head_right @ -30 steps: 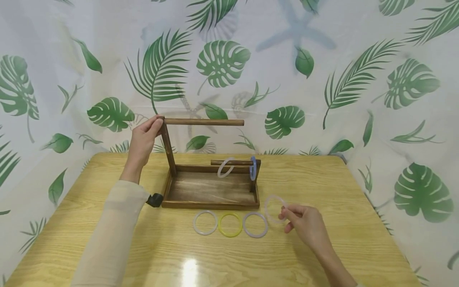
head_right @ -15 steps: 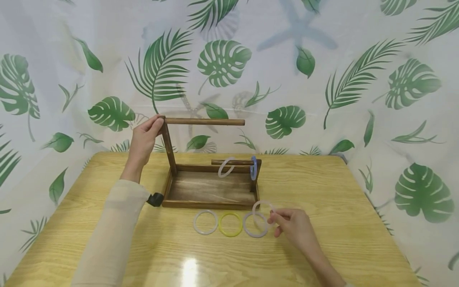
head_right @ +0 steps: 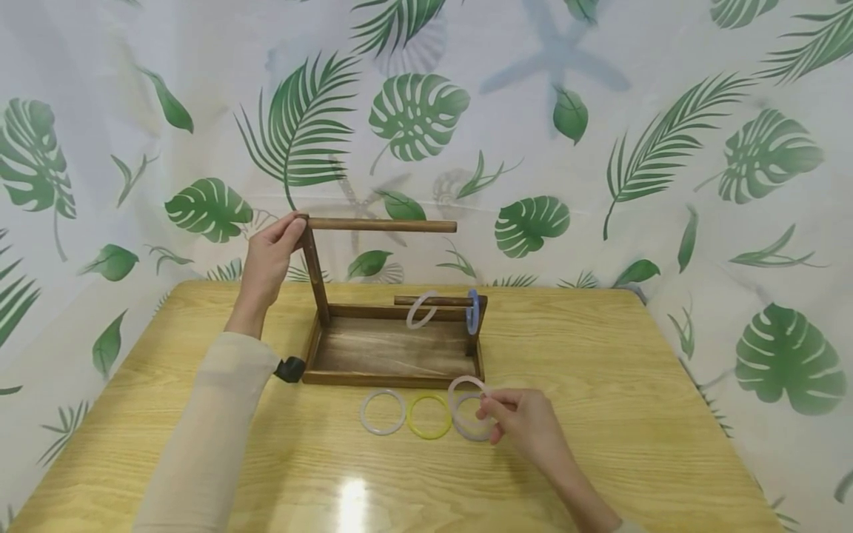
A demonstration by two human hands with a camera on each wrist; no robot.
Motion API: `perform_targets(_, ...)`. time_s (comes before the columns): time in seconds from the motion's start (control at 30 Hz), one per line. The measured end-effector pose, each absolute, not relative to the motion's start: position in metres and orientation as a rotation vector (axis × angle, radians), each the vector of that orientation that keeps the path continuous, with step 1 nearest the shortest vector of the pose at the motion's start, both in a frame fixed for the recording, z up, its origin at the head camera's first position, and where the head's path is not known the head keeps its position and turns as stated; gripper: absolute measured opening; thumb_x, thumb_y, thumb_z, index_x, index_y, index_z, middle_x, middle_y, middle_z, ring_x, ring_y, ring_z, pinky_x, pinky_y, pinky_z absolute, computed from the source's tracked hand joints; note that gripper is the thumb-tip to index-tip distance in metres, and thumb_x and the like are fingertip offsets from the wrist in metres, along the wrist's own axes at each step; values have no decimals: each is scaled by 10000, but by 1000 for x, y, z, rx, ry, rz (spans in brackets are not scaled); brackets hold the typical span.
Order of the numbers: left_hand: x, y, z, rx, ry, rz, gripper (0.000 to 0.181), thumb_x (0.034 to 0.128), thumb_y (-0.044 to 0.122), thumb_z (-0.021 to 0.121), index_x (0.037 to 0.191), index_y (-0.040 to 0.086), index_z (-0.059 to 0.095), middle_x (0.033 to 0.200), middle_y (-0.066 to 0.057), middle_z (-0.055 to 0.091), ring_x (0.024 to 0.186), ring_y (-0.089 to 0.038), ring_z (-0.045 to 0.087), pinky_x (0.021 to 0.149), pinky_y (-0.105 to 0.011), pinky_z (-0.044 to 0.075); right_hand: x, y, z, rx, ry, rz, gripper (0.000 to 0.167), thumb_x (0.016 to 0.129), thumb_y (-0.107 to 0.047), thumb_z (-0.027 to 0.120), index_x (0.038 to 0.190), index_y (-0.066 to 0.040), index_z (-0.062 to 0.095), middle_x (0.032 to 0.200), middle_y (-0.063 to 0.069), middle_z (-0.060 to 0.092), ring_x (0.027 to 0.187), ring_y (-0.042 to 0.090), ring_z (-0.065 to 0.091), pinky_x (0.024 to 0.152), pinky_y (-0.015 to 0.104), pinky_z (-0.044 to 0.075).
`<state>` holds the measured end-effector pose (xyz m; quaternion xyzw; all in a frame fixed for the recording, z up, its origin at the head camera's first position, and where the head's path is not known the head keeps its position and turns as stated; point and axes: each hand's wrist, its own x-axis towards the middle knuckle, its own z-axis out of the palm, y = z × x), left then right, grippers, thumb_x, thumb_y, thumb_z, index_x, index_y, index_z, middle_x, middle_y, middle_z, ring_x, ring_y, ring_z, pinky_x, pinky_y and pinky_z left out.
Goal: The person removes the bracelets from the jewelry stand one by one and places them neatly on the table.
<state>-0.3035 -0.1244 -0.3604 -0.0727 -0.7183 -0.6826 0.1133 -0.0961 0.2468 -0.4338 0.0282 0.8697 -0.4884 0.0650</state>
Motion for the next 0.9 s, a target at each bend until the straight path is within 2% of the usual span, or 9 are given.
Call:
perform_targets(0.33, -302, -124, -360, -208, -2100, -2003, 481, 1063, 308, 615, 1465, 46, 580, 1475, -125, 577, 1283, -325, 608, 1140, -366, 433, -98, 227, -435, -48, 2593, -1508, 275, 1013, -124, 672, 1162, 101, 726, 918, 65, 760, 603, 206, 666, 398, 175, 303)
perform_targets(0.47, -303, -124, -361, -215, -2100, -2004, 481, 1063, 309, 616, 1464, 47, 581, 1475, -125, 578, 1280, -322, 610, 1133, -366, 441, -99, 220, -436, -97, 2548, -1542, 256, 1016, -108, 667, 1145, 103, 728, 931, 82, 752, 612, 223, 676, 494, 222, 527)
perform_targets(0.57, -303, -124, -360, -213, -2108, -2003, 484, 1064, 306, 614, 1472, 49, 573, 1481, -120, 572, 1292, -317, 602, 1142, -364, 430, -100, 214, -437, -107, 2517, -1566, 258, 1020, -96, 658, 1156, 115, 720, 935, 91, 751, 615, 241, 680, 617, 299, 615)
perform_targets(0.77, -303, -126, -360, -200, -2121, -2005, 477, 1069, 285, 606, 1487, 60, 556, 1498, -112, 553, 1316, -323, 583, 1162, -365, 406, -102, 200, -438, -115, 2511, -1567, 271, 1019, -101, 663, 1166, 120, 717, 906, 88, 759, 598, 256, 679, 595, 292, 606)
perform_targets(0.9, -302, -125, -360, -211, -2112, -2003, 474, 1067, 288, 610, 1475, 51, 567, 1490, -120, 560, 1300, -331, 594, 1155, -369, 415, -104, 190, -439, -149, 2511, -1556, 248, 1016, -97, 665, 1141, 105, 733, 890, 83, 762, 585, 260, 687, 451, 189, 461)
